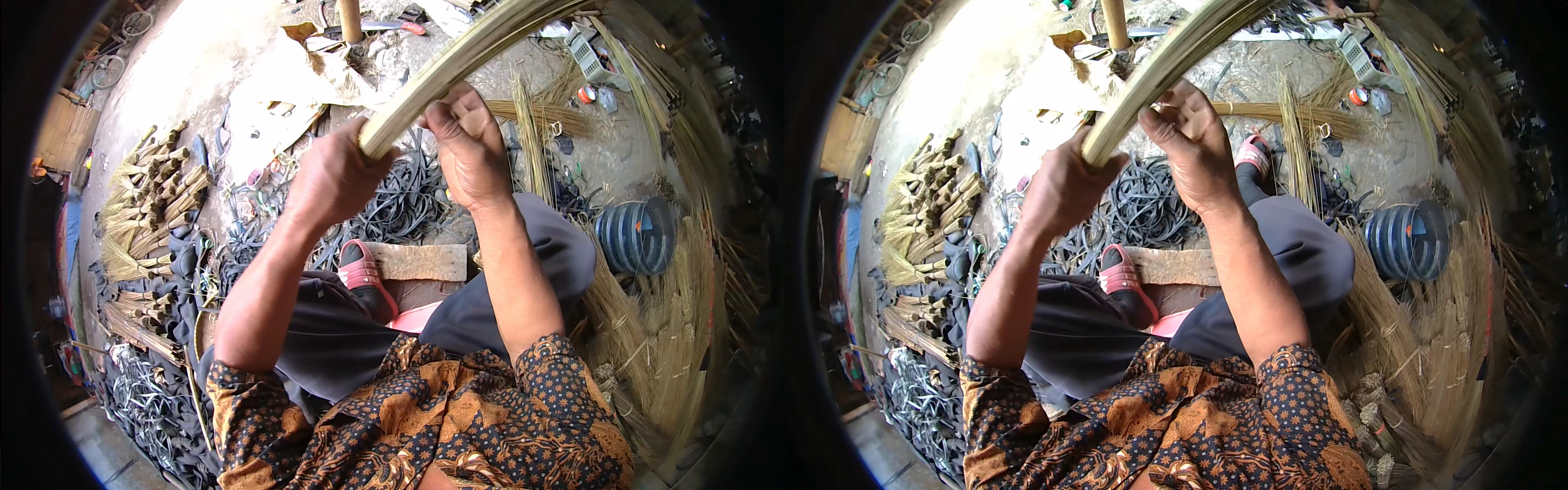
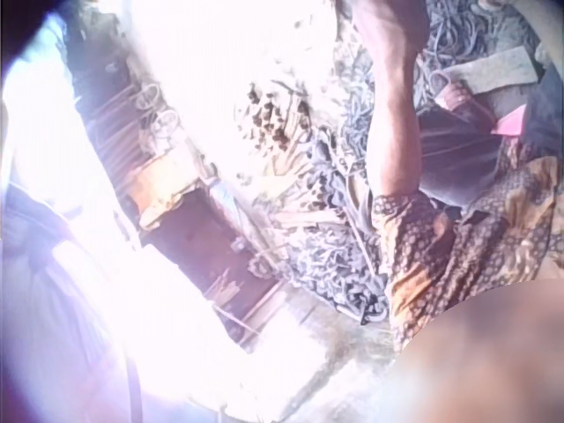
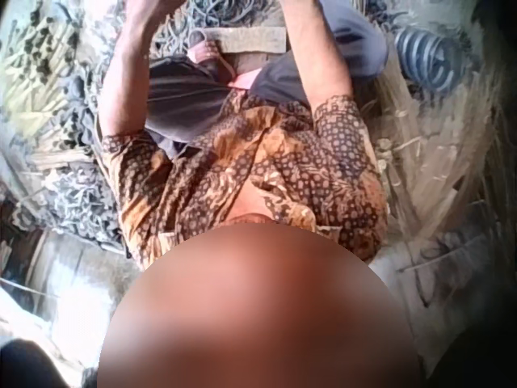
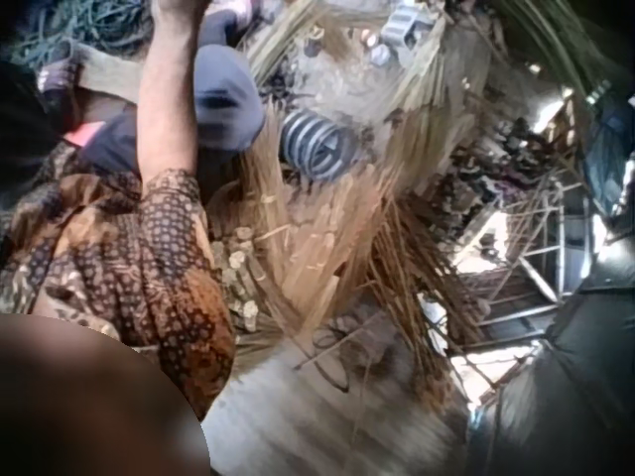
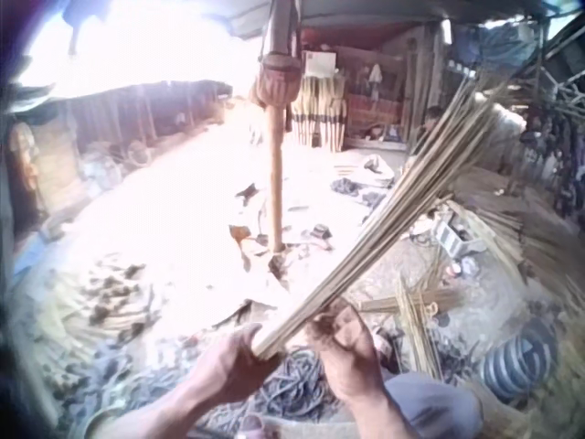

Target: The person gathers bundles of thin sticks, aligns them, and ties them together with rubber bands. The person repeatedly picks up new bundles, aligns them, and secures them with rubber bands.

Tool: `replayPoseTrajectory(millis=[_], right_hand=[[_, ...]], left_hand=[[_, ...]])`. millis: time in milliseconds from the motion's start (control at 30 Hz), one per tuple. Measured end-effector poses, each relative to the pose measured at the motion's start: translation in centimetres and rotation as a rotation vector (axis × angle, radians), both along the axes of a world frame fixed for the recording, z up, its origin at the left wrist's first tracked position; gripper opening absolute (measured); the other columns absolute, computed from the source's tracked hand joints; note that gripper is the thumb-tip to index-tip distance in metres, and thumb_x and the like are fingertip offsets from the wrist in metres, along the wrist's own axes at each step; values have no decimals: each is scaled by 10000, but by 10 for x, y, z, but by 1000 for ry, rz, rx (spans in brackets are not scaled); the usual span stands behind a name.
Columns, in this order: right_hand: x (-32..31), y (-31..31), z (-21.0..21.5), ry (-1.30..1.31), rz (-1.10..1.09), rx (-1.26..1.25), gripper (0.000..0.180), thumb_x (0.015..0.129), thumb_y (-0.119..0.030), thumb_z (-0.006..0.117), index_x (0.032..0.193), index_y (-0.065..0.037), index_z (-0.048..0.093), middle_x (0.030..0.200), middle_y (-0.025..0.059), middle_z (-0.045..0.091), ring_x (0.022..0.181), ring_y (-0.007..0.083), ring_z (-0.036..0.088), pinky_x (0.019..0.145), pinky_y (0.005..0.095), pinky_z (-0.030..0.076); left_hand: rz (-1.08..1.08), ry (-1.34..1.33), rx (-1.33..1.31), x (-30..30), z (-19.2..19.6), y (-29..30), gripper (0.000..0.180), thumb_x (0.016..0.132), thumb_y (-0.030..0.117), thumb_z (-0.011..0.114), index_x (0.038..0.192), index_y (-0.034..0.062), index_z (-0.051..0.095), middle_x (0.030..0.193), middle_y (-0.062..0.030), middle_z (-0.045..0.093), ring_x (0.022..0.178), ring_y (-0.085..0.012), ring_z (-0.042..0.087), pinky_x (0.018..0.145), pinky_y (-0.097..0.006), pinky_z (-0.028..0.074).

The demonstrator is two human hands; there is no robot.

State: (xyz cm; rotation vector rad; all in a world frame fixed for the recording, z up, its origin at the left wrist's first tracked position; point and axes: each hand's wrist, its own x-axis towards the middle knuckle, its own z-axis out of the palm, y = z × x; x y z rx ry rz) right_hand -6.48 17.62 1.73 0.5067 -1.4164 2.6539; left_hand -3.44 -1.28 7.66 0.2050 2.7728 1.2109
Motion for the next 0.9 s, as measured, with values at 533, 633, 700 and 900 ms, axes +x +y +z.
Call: replayPoseTrajectory(millis=[533, 633, 700, 900], right_hand=[[7, -8, -316, -502, -169, 1581, 193, 928, -222, 752, 1110, -155, 747, 1035, 98, 665, 979, 330, 678, 827, 466, 545], [0, -24, -311, -262, -195, 1604, 205, 925, -192, 740, 1124, -147, 721, 1081, 105, 639, 977, 343, 675, 817, 466, 547], [-4, -29, -308, -144, -74, 1653, 233, 894, -173, 751, 1123, -149, 711, 1111, 117, 604, 1052, 355, 634, 861, 473, 531], [-5, -37, -301, -10, 38, 1763, 164, 859, -193, 781, 1013, -147, 750, 1111, 109, 600, 1136, 342, 581, 932, 456, 493]], left_hand=[[225, 30, 20, -34, -10, -68, 306, 918, 265, 805, 1101, 48, 692, 843, -190, 736, 794, -345, 752, 709, -406, 573], [248, 26, 44, -38, -15, -69, 307, 916, 264, 809, 1100, 50, 690, 855, -194, 740, 816, -356, 757, 714, -415, 576], [240, 31, 13, -42, -17, -72, 315, 915, 276, 810, 1094, 49, 685, 853, -206, 740, 836, -379, 755, 712, -431, 577], [208, 7, -18, -45, -21, -78, 362, 928, 309, 813, 1136, 38, 694, 876, -164, 731, 770, -223, 711, 723, -384, 551]])
